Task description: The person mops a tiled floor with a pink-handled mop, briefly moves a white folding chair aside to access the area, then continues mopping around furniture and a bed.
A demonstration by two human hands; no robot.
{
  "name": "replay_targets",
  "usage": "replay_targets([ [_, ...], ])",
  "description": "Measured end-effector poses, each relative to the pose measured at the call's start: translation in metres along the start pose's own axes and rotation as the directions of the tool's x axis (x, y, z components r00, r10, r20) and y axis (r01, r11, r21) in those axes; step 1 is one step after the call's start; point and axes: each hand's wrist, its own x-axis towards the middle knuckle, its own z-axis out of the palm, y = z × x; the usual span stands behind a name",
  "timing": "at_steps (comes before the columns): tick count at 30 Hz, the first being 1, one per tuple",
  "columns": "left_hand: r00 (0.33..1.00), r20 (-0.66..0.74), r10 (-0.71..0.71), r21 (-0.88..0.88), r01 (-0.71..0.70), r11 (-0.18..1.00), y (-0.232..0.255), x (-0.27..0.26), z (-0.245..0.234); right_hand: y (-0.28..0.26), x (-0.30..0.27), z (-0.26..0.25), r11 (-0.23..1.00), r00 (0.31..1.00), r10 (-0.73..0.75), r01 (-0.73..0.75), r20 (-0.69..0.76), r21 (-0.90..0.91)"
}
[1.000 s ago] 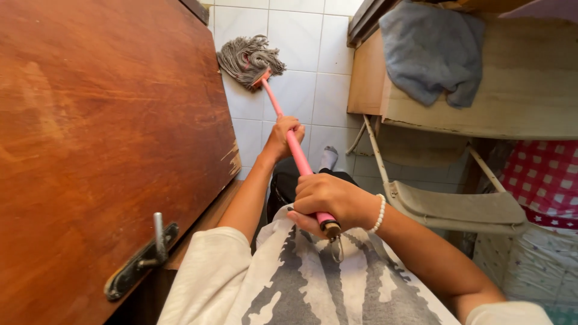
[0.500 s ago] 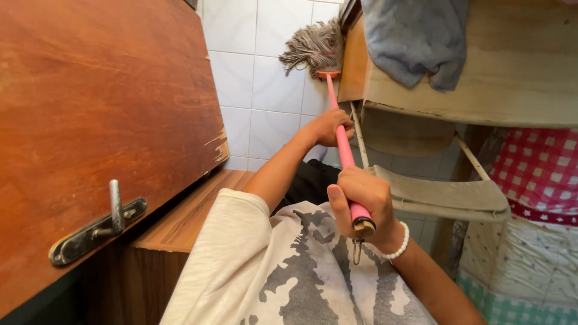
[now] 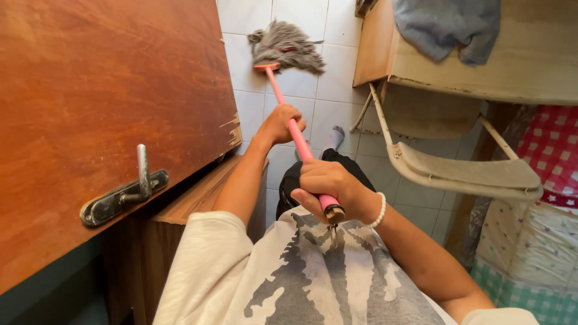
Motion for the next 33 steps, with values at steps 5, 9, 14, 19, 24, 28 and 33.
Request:
replay_targets([
  [5, 0.966, -0.184, -0.181, -0.116, 0.161, 0.980, -0.017, -0.052, 0.027, -0.020, 0.003, 0.007, 0.996, 0.980, -0.020, 0.004, 0.196, 0.085],
  [9, 0.927, -0.242, -0.285, -0.267, 0.219, 0.939, 0.006, -0.059, 0.051, -0.038, -0.007, -0.001, 0.997, 0.925, 0.011, -0.040, 0.379, 0.068],
  [14, 0.953, -0.292, -0.081, -0.317, -0.016, 0.948, 0.041, -0.013, 0.081, -0.042, -0.040, -0.033, 0.998, 0.913, 0.055, -0.041, 0.403, -0.044],
  [19, 0.942, -0.329, 0.057, -0.248, -0.145, 0.958, 0.049, 0.047, 0.137, -0.041, -0.071, -0.074, 0.979, 0.957, 0.104, -0.051, 0.271, -0.195],
  [24, 0.986, -0.142, 0.084, -0.245, -0.117, 0.962, 0.077, 0.081, 0.168, -0.035, -0.107, -0.091, 0.949, 0.992, 0.113, -0.093, 0.050, -0.300],
  [28, 0.992, 0.029, 0.124, -0.254, -0.112, 0.961, 0.111, 0.085, 0.164, -0.042, -0.124, -0.091, 0.916, 0.969, 0.155, -0.213, -0.191, -0.341],
  [33, 0.991, 0.101, 0.083, -0.172, -0.065, 0.983, 0.110, 0.054, 0.159, -0.055, -0.133, -0.070, 0.909, 0.954, 0.170, -0.249, -0.249, -0.334],
])
